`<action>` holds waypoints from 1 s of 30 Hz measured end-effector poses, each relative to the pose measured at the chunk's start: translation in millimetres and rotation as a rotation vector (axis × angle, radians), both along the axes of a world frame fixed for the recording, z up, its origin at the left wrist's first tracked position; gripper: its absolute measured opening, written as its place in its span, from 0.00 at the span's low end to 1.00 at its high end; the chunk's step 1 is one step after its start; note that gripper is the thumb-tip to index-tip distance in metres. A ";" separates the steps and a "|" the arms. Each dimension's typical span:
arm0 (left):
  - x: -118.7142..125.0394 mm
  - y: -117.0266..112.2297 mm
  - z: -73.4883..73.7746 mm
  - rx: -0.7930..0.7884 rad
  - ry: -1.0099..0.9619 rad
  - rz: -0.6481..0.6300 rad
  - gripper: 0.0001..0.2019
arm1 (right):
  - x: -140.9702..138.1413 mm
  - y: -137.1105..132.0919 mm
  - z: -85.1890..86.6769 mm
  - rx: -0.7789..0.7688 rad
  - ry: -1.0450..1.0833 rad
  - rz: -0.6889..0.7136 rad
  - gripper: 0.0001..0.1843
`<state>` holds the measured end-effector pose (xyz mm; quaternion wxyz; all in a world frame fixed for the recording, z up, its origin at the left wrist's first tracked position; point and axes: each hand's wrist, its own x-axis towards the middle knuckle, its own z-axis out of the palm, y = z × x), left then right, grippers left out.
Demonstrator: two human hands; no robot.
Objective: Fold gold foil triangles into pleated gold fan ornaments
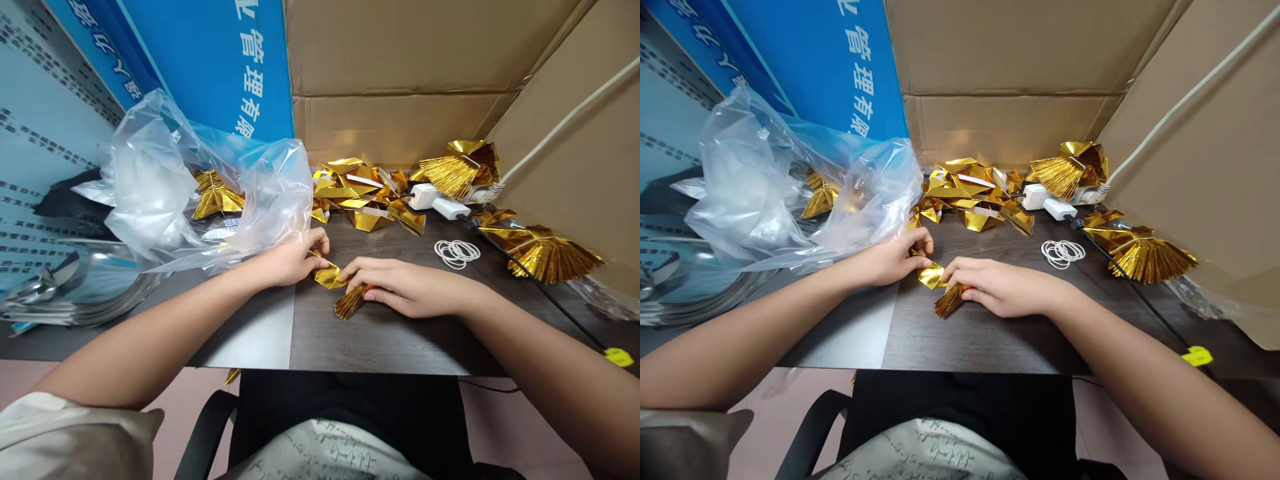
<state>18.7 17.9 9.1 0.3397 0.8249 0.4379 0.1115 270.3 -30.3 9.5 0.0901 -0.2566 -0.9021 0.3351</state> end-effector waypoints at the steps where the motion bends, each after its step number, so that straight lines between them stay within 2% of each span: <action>1: 1.5 0.6 1.5 0.009 -0.068 -0.003 0.05 | 0.2 0.0 -0.1 0.008 0.007 -0.016 0.14; 3: 4.1 0.6 5.2 0.031 -0.172 -0.034 0.05 | 0.1 -0.3 0.1 0.031 0.020 -0.052 0.14; 7: 8.0 -5.2 12.7 0.095 -0.242 -0.150 0.06 | -4.3 -1.5 0.5 0.071 0.032 -0.118 0.14; 10: 11.8 -10.9 13.5 0.120 -0.353 -0.135 0.06 | -10.6 -2.4 -0.8 0.072 0.028 -0.118 0.14; 14: 15.9 -11.9 5.1 0.013 -0.522 -0.035 0.11 | -16.2 -1.8 -5.2 0.121 0.064 -0.163 0.13; 17: 16.7 -8.9 -3.3 -0.101 -0.470 -0.060 0.12 | -16.9 0.0 -9.1 0.199 0.102 -0.189 0.11; 19: 17.3 -7.2 -7.7 -0.085 -0.412 -0.080 0.15 | -16.6 1.6 -12.2 0.245 0.129 -0.181 0.11; 21: 18.4 -6.4 -10.8 0.047 -0.397 -0.031 0.13 | -16.1 2.9 -15.8 0.290 0.150 -0.174 0.11; 23: 19.2 -5.7 -12.5 0.266 -0.400 0.060 0.09 | -16.0 3.3 -19.5 0.325 0.138 -0.172 0.11; 25: 18.4 -4.3 -12.8 0.497 -0.371 0.096 0.06 | -16.6 2.6 -22.6 0.328 0.102 -0.170 0.12; 28: 12.9 -0.6 -11.0 0.749 -0.215 -0.002 0.08 | -19.4 0.1 -24.9 0.301 0.064 -0.185 0.14; 30: 8.1 1.8 -9.0 0.831 -0.055 -0.090 0.12 | -21.8 -1.8 -25.1 0.308 0.022 -0.203 0.14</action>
